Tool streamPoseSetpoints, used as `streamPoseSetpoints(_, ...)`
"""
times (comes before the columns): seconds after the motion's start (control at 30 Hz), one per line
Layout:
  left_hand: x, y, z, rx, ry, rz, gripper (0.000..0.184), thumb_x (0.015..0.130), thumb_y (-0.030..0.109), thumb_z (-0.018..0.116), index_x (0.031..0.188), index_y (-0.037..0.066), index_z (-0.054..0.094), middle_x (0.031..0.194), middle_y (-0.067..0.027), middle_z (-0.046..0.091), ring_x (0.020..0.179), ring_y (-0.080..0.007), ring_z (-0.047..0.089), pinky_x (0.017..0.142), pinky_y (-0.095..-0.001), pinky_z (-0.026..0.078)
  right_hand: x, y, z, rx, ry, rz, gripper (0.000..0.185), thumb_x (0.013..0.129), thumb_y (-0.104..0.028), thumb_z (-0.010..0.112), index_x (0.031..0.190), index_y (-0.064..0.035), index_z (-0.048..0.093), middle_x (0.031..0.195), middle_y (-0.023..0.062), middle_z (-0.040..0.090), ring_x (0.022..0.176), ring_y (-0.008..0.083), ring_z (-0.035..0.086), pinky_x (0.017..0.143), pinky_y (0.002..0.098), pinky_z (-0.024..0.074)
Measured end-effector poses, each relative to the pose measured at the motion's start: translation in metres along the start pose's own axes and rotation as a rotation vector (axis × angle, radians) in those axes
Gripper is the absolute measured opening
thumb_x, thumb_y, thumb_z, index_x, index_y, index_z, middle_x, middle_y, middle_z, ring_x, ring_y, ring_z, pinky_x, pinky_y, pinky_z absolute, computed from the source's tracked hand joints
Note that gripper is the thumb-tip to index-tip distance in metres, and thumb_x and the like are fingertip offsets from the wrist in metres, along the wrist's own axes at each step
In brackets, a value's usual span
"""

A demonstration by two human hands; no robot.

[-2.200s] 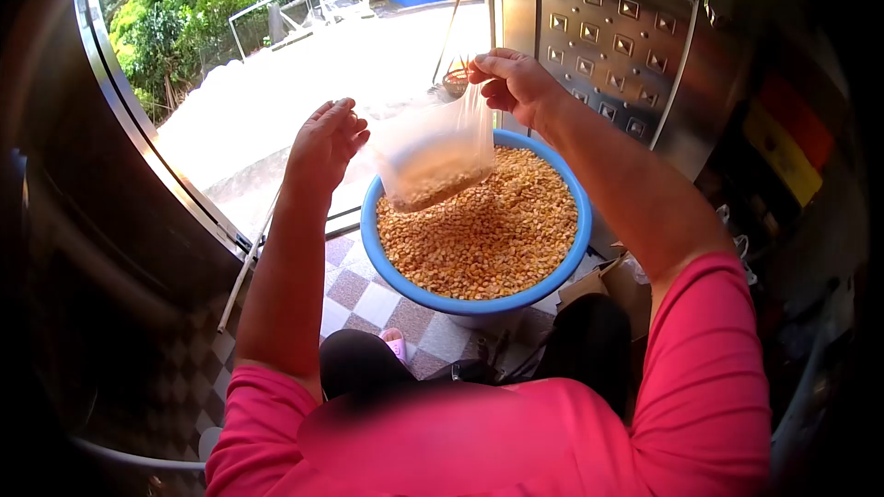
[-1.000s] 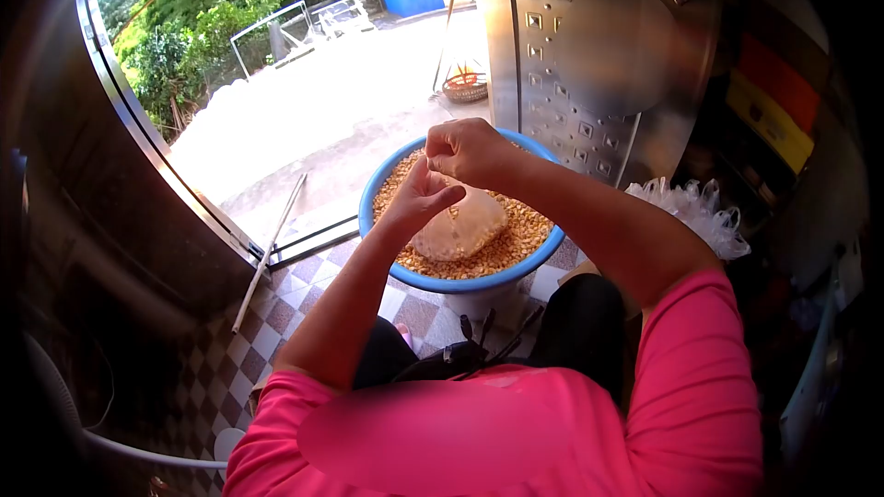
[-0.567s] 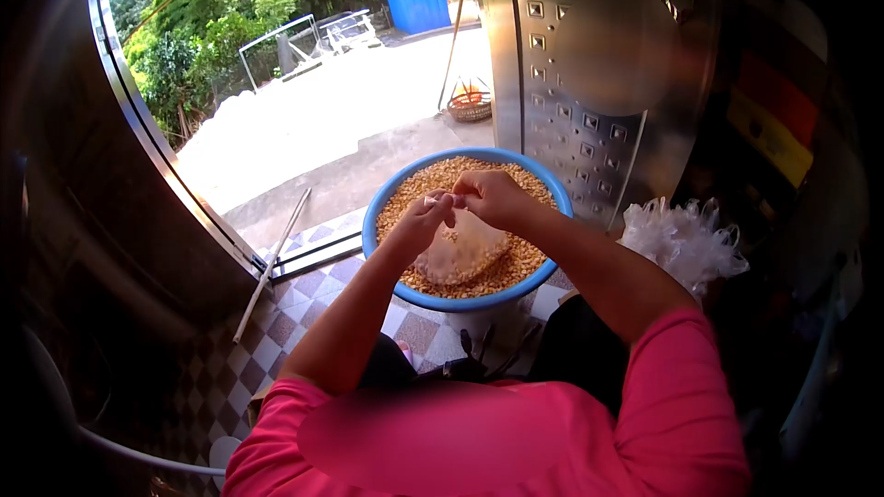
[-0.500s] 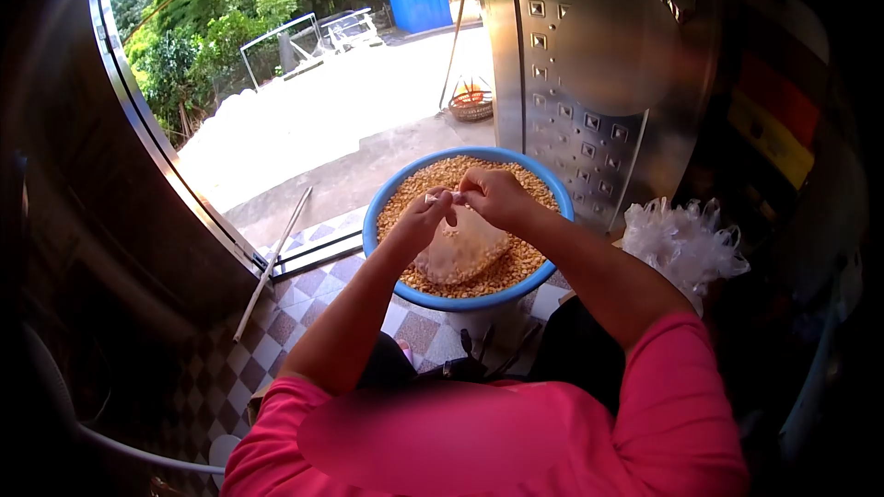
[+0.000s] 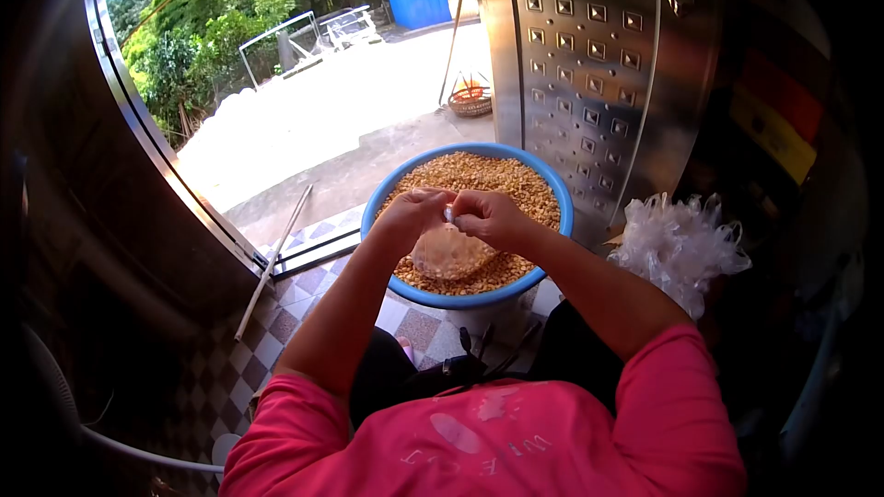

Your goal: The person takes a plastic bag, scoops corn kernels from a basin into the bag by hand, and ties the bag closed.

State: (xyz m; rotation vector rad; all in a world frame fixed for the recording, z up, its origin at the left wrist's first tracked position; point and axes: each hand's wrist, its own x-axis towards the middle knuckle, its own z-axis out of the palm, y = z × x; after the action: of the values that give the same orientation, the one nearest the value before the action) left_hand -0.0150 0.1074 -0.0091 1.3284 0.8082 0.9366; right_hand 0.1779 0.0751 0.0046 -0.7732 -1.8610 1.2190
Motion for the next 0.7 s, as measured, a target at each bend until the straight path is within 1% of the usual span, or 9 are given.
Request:
streamPoseSetpoints(0.13, 0.002, -0.006, -0.004, -0.051, -0.059, 0.051, 0.023, 0.090, 0.020, 0.056, 0.096, 0.000, 0.065, 0.083, -0.0044, 0.064, 0.071, -0.0097, 0.057, 0.065, -0.0224, 0.046, -0.001, 0.002, 0.003, 0.043, -0.011, -0.018, 0.005, 0.082, -0.004, 0.058, 0.086, -0.0020, 0.059, 0.077, 0.0011, 0.058, 0.071, 0.0074, 0.054, 0.065, 0.0230, 0.0444)
streamPoseSetpoints(0.2, -0.002, -0.001, -0.002, 0.292, 0.013, 0.089, 0.020, 0.090, 0.016, 0.054, 0.095, 0.000, 0.066, 0.081, -0.0039, 0.064, 0.071, -0.0097, 0.058, 0.064, -0.0225, 0.046, -0.004, -0.001, 0.005, -0.087, -0.013, -0.109, 0.005, 0.082, -0.004, 0.057, 0.086, -0.0012, 0.059, 0.079, 0.0021, 0.060, 0.073, 0.0087, 0.055, 0.066, 0.0243, 0.0453)
streamPoseSetpoints(0.3, -0.006, 0.005, 0.008, 0.391, 0.055, 0.051, 0.019, 0.089, 0.014, 0.054, 0.094, -0.001, 0.066, 0.079, -0.0032, 0.064, 0.071, -0.0099, 0.058, 0.065, -0.0223, 0.047, -0.005, -0.007, 0.013, -0.163, -0.034, -0.208, 0.004, 0.082, -0.004, 0.057, 0.084, -0.0017, 0.059, 0.080, 0.0046, 0.061, 0.074, 0.0105, 0.056, 0.068, 0.0256, 0.0459)
streamPoseSetpoints(0.43, 0.003, -0.007, 0.011, 0.339, 0.117, 0.106, 0.018, 0.088, 0.013, 0.056, 0.092, -0.001, 0.065, 0.080, -0.0026, 0.063, 0.073, -0.0092, 0.058, 0.066, -0.0218, 0.047, 0.000, -0.011, 0.016, -0.300, -0.048, -0.276, 0.003, 0.081, -0.004, 0.057, 0.081, -0.0033, 0.059, 0.079, 0.0075, 0.061, 0.072, 0.0142, 0.058, 0.067, 0.0272, 0.0462)
streamPoseSetpoints(0.5, 0.004, -0.011, 0.011, 0.180, 0.069, 0.202, 0.021, 0.090, 0.018, 0.054, 0.093, 0.000, 0.065, 0.073, -0.0031, 0.061, 0.067, -0.0084, 0.058, 0.060, -0.0205, 0.046, 0.002, -0.015, 0.017, -0.437, -0.068, -0.325, 0.002, 0.079, -0.005, 0.057, 0.078, -0.0048, 0.059, 0.076, 0.0093, 0.059, 0.071, 0.0196, 0.058, 0.066, 0.0298, 0.0464)
streamPoseSetpoints(0.53, 0.004, -0.014, 0.010, 0.180, 0.069, 0.204, 0.021, 0.090, 0.018, 0.054, 0.093, 0.000, 0.065, 0.073, -0.0031, 0.061, 0.067, -0.0084, 0.058, 0.060, -0.0205, 0.046, 0.005, -0.015, 0.019, -0.439, -0.068, -0.326, 0.002, 0.079, -0.005, 0.057, 0.078, -0.0048, 0.059, 0.076, 0.0093, 0.059, 0.071, 0.0196, 0.058, 0.066, 0.0298, 0.0464)
streamPoseSetpoints(0.6, 0.004, -0.019, 0.008, -0.224, -0.099, 0.046, 0.016, 0.088, 0.013, 0.057, 0.096, 0.001, 0.062, 0.080, -0.0052, 0.061, 0.072, -0.0102, 0.058, 0.062, -0.0202, 0.047, 0.012, -0.013, 0.023, -0.430, -0.051, -0.502, 0.002, 0.079, -0.006, 0.058, 0.077, -0.0054, 0.059, 0.076, 0.0109, 0.058, 0.070, 0.0242, 0.058, 0.066, 0.0327, 0.0470)
streamPoseSetpoints(0.63, 0.004, -0.020, 0.008, -0.224, -0.102, 0.045, 0.016, 0.088, 0.013, 0.057, 0.096, 0.001, 0.062, 0.080, -0.0052, 0.061, 0.072, -0.0102, 0.058, 0.062, -0.0202, 0.047, 0.014, -0.012, 0.024, -0.432, -0.048, -0.501, 0.002, 0.079, -0.006, 0.058, 0.077, -0.0054, 0.059, 0.076, 0.0109, 0.058, 0.070, 0.0242, 0.058, 0.066, 0.0327, 0.0470)
streamPoseSetpoints(0.7, 0.003, -0.020, 0.005, -0.511, -0.056, -0.014, 0.014, 0.085, 0.009, 0.059, 0.097, 0.002, 0.060, 0.086, -0.0072, 0.061, 0.074, -0.0111, 0.059, 0.064, -0.0204, 0.048, 0.018, -0.009, 0.027, -0.491, -0.040, -0.541, 0.004, 0.076, -0.002, 0.061, 0.078, -0.0043, 0.059, 0.078, 0.0087, 0.058, 0.074, 0.0237, 0.058, 0.067, 0.0315, 0.0468)
